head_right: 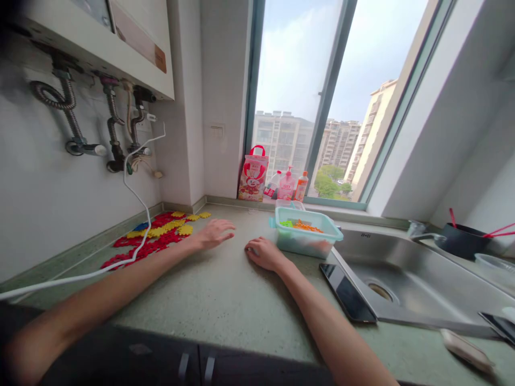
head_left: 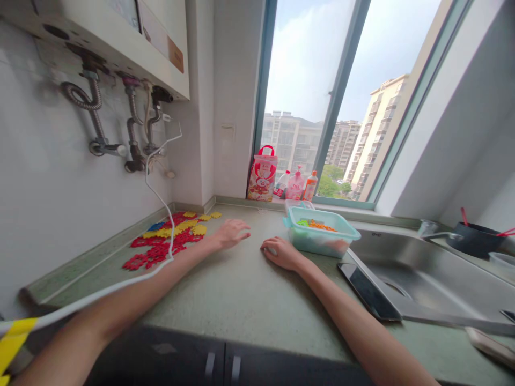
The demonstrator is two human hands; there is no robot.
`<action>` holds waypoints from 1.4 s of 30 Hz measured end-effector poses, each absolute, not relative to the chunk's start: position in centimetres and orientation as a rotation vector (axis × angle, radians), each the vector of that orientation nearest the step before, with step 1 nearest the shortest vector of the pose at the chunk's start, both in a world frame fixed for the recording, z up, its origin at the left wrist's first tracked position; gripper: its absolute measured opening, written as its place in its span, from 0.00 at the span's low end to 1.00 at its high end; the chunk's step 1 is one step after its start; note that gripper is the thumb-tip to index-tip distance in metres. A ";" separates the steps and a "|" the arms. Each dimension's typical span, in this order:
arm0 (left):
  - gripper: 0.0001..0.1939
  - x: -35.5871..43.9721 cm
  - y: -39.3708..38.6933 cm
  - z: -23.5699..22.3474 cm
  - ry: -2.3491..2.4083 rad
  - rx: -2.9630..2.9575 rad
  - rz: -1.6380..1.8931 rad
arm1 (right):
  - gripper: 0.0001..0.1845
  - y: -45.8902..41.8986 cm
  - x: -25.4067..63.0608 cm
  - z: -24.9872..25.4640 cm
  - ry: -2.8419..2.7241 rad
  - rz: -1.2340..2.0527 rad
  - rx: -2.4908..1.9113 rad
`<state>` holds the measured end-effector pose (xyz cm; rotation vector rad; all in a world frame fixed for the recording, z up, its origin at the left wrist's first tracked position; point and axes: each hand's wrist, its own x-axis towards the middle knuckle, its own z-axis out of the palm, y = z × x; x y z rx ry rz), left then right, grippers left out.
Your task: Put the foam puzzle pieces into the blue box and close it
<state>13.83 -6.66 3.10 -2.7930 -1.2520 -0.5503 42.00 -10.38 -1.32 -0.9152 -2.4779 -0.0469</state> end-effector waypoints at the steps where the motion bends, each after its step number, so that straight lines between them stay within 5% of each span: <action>1: 0.27 10.6 -7.8 2.6 -1.268 -2.797 -0.515 | 0.12 -10.4 42.0 -1.3 -2.479 -0.044 -0.915; 8: 0.31 -8.5 -14.3 2.7 -1.556 -2.784 -0.528 | 0.11 -10.5 41.8 -1.7 -2.457 -0.073 -0.917; 14: 0.32 -14.0 -15.5 1.9 -1.597 -2.844 -0.596 | 0.10 -10.5 41.7 -1.8 -2.442 -0.087 -0.918; 34: 0.30 2.2 -13.5 1.8 -1.286 -3.076 -0.465 | 0.13 -10.9 41.5 -1.9 -2.469 -0.041 -0.938; 42: 0.30 12.2 -10.9 0.9 -0.931 -3.191 -0.758 | 0.47 -12.2 37.8 -2.7 -2.362 0.315 -0.994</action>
